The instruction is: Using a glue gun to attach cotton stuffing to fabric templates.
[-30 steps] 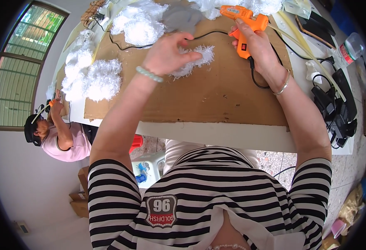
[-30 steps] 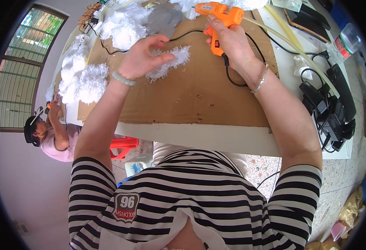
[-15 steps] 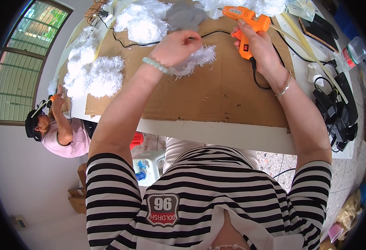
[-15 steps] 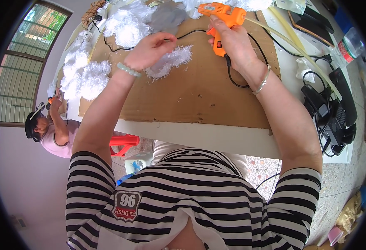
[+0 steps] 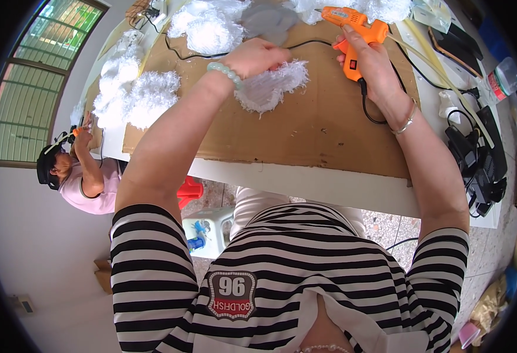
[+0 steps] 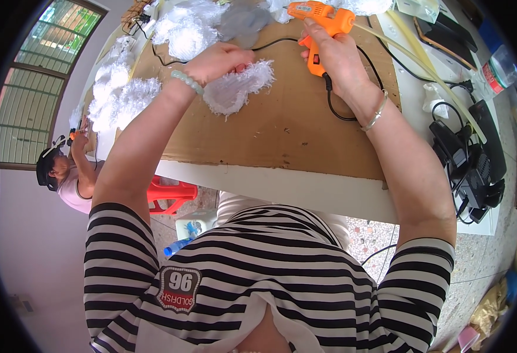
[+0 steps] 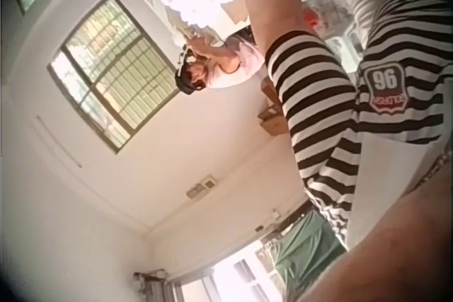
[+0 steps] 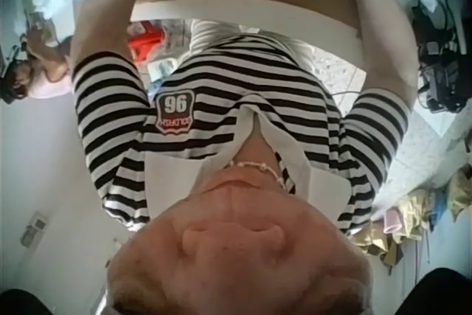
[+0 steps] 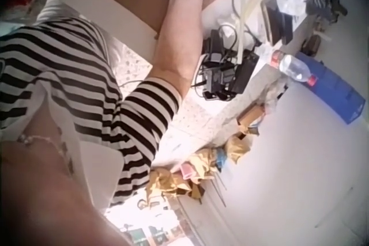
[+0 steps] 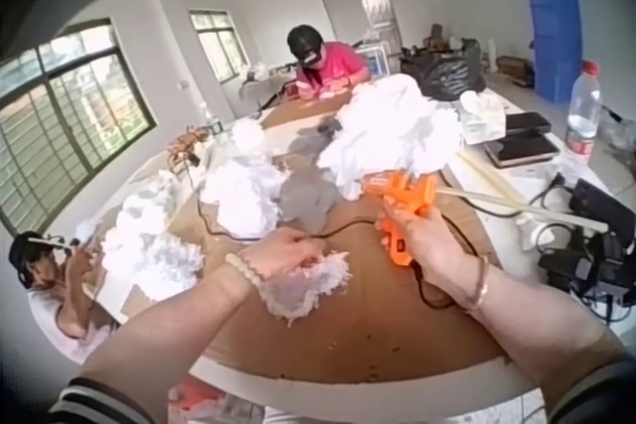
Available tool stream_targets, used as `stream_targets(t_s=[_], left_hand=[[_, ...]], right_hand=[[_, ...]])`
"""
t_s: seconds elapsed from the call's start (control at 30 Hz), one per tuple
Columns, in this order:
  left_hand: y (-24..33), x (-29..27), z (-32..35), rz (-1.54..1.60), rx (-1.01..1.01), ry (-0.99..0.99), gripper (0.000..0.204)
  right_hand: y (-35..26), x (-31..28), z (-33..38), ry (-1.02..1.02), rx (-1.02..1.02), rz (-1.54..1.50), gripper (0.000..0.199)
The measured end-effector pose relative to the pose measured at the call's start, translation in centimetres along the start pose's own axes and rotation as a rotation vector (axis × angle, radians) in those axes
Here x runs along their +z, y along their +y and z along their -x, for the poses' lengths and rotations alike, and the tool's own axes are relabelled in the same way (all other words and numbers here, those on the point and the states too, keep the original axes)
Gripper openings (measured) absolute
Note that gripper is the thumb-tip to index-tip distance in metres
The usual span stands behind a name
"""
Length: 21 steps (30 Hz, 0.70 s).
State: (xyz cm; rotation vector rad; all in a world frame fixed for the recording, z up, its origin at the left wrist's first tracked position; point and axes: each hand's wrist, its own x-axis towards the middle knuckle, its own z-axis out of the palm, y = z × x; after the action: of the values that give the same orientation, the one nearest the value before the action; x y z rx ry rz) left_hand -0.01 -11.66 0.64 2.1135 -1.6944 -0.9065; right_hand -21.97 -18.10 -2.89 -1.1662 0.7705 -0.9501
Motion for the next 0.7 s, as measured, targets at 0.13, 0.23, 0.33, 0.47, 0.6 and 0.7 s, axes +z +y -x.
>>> stream_targets(t_s=[0.13,0.23,0.33,0.47,0.6,0.7], left_hand=[[-1.1,-0.5,-0.2,0.204,0.096,-0.108,0.050],[-0.4,-0.6,0.2,0.231,0.060,-0.139,0.049],[-0.1,0.0,0.5,0.035,-0.003,-0.069,0.041],[-0.3,0.3,1.7,-0.063,0.172,-0.049,0.031],[-0.1,-0.6,3.5,0.021,0.196,-0.074,0.038],[-0.1,-2.1,5.4,0.094,0.197,0.017,0.040]], right_hand=[[-0.4,0.0,0.2,0.000,0.008,0.028,0.032],[-0.1,0.0,0.2,0.013,0.014,0.014,0.032],[-0.2,0.0,0.3,0.003,0.007,0.011,0.030],[-0.4,0.0,0.2,0.006,0.019,0.017,0.029],[-0.3,0.0,0.1,-0.006,0.026,0.005,0.029],[-0.6,0.0,0.1,0.007,0.032,0.009,0.029]])
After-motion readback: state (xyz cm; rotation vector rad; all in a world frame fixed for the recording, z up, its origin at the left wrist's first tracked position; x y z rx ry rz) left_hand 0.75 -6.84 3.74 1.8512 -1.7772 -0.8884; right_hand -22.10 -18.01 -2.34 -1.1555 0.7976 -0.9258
